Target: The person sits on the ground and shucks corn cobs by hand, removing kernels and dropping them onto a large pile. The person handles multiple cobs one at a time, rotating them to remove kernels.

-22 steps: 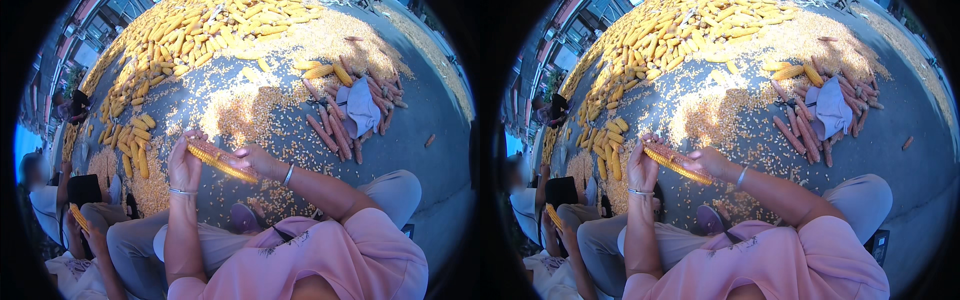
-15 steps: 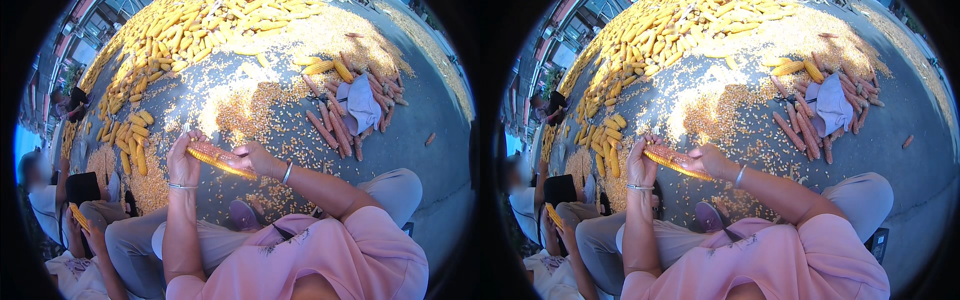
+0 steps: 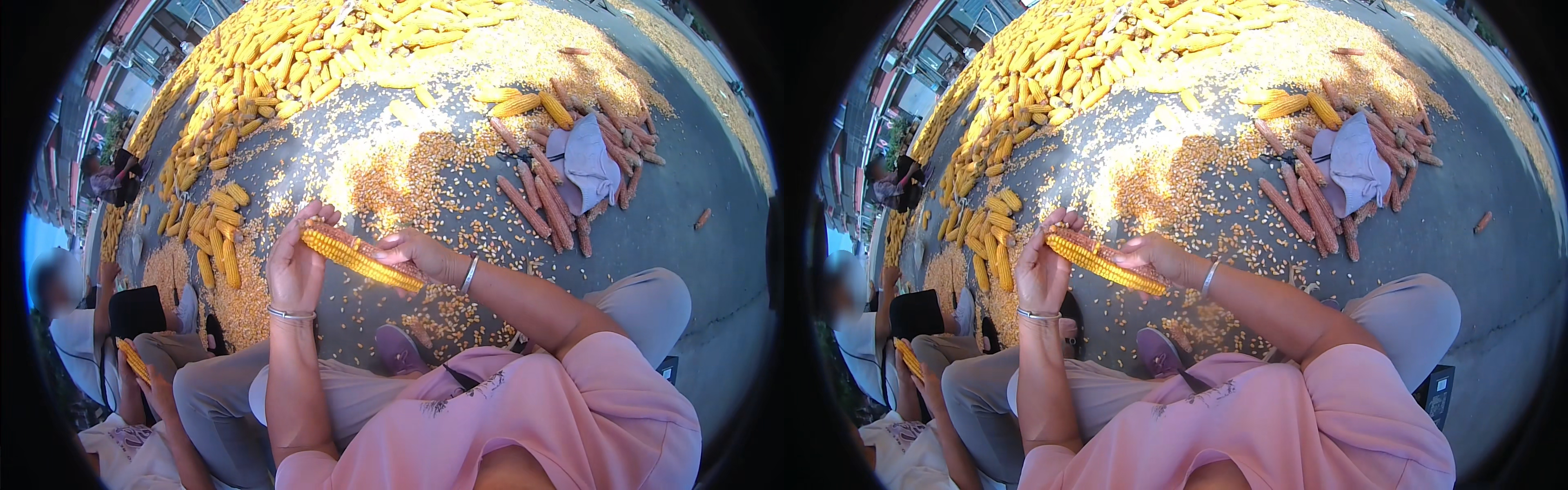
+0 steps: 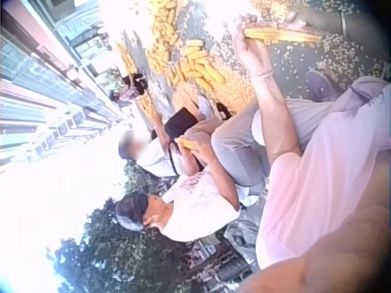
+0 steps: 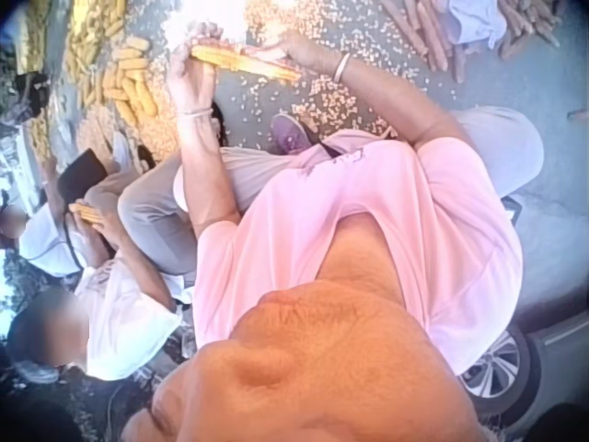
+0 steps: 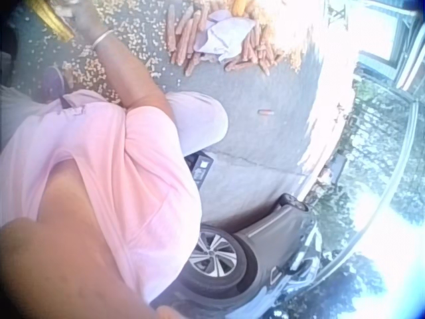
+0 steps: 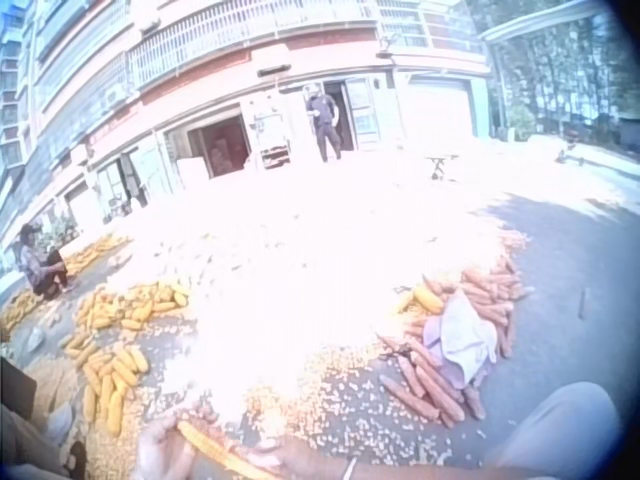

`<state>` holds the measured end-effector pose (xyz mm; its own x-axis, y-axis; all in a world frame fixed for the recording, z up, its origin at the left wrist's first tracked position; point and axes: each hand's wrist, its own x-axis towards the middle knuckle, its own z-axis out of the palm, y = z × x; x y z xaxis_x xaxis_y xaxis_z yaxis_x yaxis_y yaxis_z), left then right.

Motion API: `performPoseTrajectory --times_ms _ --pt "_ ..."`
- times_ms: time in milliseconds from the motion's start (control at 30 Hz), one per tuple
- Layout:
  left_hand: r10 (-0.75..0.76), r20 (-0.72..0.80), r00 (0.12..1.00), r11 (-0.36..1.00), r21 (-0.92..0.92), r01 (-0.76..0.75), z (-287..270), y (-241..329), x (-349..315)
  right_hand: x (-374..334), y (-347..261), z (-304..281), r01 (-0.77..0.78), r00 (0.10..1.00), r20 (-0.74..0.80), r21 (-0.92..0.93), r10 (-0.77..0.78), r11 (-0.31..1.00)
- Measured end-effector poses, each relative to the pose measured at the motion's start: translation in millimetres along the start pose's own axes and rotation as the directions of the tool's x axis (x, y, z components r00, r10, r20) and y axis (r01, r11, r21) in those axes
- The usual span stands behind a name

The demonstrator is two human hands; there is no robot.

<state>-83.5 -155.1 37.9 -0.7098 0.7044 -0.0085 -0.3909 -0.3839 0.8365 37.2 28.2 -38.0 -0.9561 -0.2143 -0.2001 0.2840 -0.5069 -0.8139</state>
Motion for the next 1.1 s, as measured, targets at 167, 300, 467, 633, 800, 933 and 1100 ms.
performPoseTrajectory --times_ms 167,300,467,633,800,933,1100 --pt "0.015 0.006 1.000 1.000 -0.021 -0.015 3 0 0 0 3 -2 0.001 0.995 0.104 0.063 -0.007 0.998" --pt "-0.016 -0.034 0.999 0.998 0.065 0.018 -9 -4 1 -2 2 3 0.018 1.000 0.005 -0.053 -0.018 0.998" --pt "-0.055 -0.185 0.981 0.996 0.061 0.067 -16 -9 2 -1 2 6 0.030 0.999 -0.031 -0.122 -0.034 0.992" --pt "-0.079 -0.034 0.996 0.994 -0.075 0.077 -6 -1 -1 1 5 1 -0.019 0.997 0.070 -0.026 0.021 0.999" --pt "-0.061 -0.022 0.998 0.997 0.037 0.062 2 -1 -2 4 11 0 -0.081 0.989 0.136 0.110 0.066 0.991" --pt "0.001 -0.070 0.998 0.991 0.137 0.009 3 -5 -1 4 9 3 -0.064 0.988 0.149 0.120 0.046 0.991" --pt "0.036 -0.194 0.980 0.977 0.215 0.007 0 -17 4 2 13 2 0.025 0.999 0.023 0.000 -0.025 1.000"
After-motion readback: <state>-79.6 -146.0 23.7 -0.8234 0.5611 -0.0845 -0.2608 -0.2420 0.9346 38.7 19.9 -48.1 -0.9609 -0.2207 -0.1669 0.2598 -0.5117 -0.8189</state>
